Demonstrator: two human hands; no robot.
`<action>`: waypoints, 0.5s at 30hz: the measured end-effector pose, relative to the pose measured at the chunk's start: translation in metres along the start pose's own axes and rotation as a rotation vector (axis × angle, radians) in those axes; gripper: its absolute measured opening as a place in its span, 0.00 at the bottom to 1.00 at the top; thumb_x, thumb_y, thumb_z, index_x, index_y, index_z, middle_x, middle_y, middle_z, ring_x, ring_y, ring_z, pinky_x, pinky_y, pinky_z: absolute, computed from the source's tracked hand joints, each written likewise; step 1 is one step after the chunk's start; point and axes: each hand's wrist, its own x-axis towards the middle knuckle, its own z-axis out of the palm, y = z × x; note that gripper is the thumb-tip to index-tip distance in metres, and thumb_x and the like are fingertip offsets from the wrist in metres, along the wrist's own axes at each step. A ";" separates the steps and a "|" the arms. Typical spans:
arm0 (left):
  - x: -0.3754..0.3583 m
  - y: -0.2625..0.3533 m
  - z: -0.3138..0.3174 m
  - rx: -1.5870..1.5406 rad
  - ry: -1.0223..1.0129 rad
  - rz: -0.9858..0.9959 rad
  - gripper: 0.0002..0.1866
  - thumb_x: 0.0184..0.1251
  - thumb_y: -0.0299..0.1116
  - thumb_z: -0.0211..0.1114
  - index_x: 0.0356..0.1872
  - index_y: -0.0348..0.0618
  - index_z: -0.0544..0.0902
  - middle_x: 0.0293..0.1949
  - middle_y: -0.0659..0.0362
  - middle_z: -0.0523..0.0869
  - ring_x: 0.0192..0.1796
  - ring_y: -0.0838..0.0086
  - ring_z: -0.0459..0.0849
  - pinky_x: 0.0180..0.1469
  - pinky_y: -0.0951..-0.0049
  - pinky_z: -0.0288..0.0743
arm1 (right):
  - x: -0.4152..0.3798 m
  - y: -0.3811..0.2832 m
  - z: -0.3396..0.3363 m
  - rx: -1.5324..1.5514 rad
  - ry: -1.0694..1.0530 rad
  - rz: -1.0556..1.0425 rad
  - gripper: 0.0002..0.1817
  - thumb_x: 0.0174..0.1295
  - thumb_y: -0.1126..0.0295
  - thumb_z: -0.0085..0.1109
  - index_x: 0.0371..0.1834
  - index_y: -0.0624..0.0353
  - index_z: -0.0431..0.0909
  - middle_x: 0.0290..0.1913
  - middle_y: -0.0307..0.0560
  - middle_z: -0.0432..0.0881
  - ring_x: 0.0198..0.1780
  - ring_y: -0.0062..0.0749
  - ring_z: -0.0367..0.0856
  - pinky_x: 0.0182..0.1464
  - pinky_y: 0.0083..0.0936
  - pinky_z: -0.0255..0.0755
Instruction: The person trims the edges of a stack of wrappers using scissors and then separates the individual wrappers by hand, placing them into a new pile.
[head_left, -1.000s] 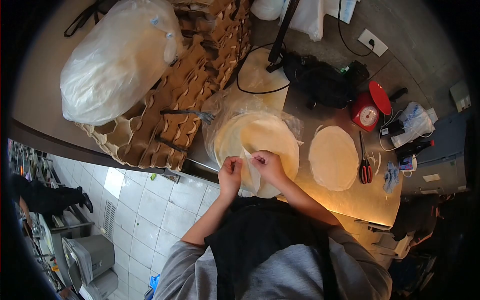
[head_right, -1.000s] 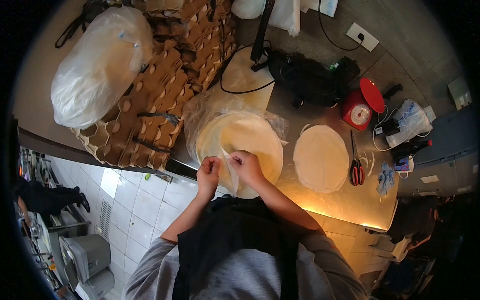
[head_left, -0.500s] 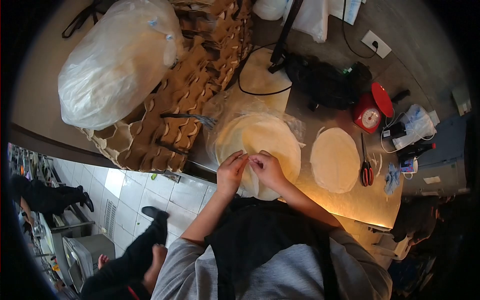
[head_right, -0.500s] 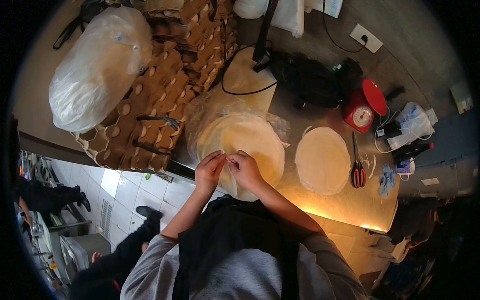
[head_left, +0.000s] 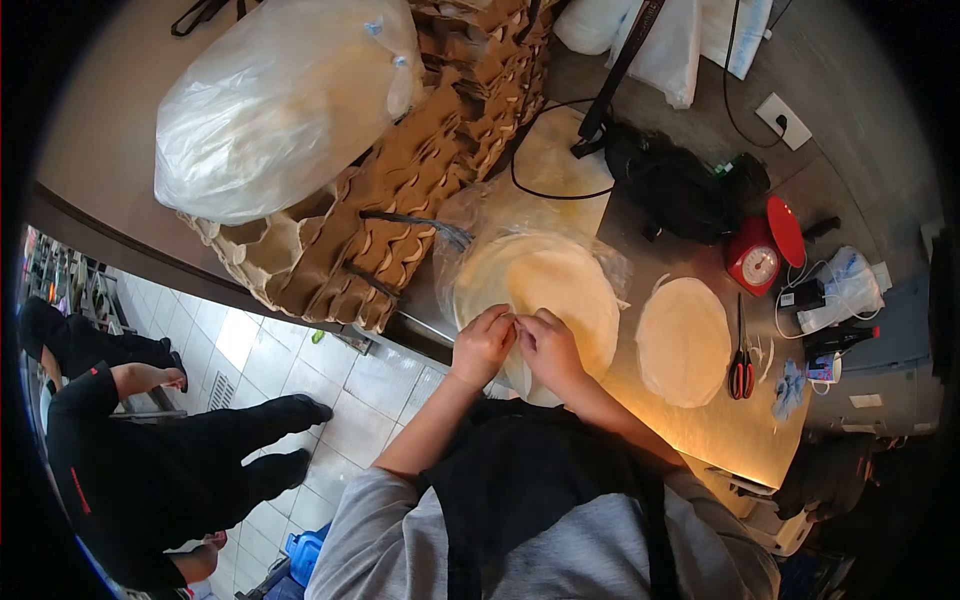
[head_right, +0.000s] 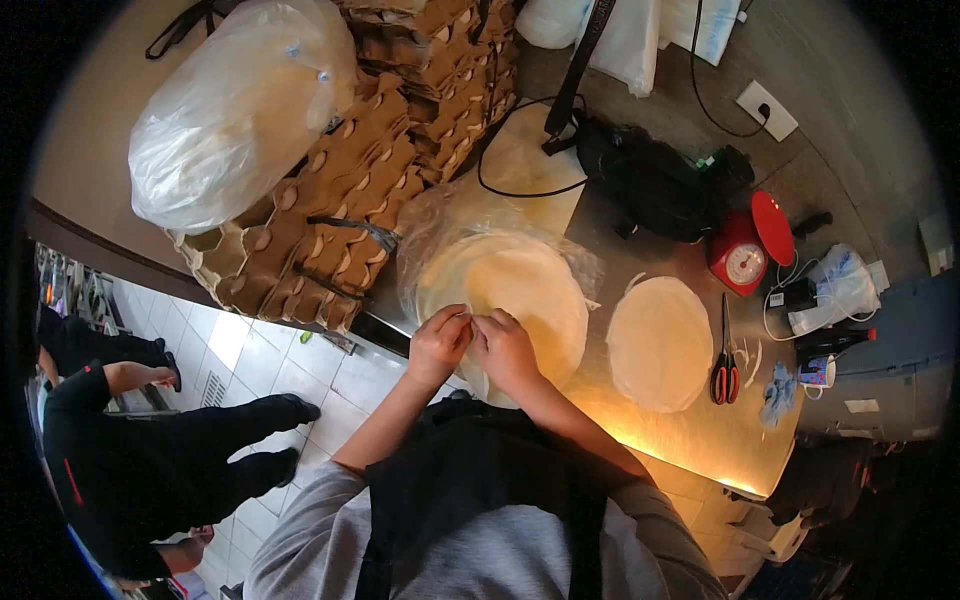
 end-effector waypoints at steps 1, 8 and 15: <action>-0.001 0.000 0.001 0.000 0.003 -0.005 0.09 0.49 0.26 0.66 0.34 0.44 0.81 0.43 0.58 0.83 0.35 0.63 0.85 0.37 0.69 0.80 | 0.000 -0.001 -0.001 -0.018 -0.002 0.000 0.11 0.49 0.79 0.57 0.37 0.61 0.79 0.32 0.52 0.76 0.36 0.49 0.77 0.39 0.38 0.74; -0.002 0.007 0.003 0.002 0.000 -0.066 0.09 0.48 0.26 0.66 0.33 0.45 0.81 0.43 0.57 0.83 0.35 0.63 0.85 0.36 0.68 0.80 | -0.004 -0.002 -0.001 -0.157 0.023 -0.056 0.13 0.47 0.79 0.57 0.38 0.61 0.79 0.34 0.52 0.76 0.39 0.48 0.77 0.41 0.37 0.74; -0.004 0.009 0.001 -0.091 0.030 -0.089 0.08 0.51 0.26 0.66 0.34 0.44 0.82 0.42 0.57 0.83 0.36 0.62 0.85 0.37 0.68 0.80 | -0.006 0.001 0.000 0.004 0.036 0.029 0.09 0.52 0.77 0.58 0.37 0.61 0.80 0.33 0.51 0.77 0.36 0.49 0.78 0.40 0.37 0.74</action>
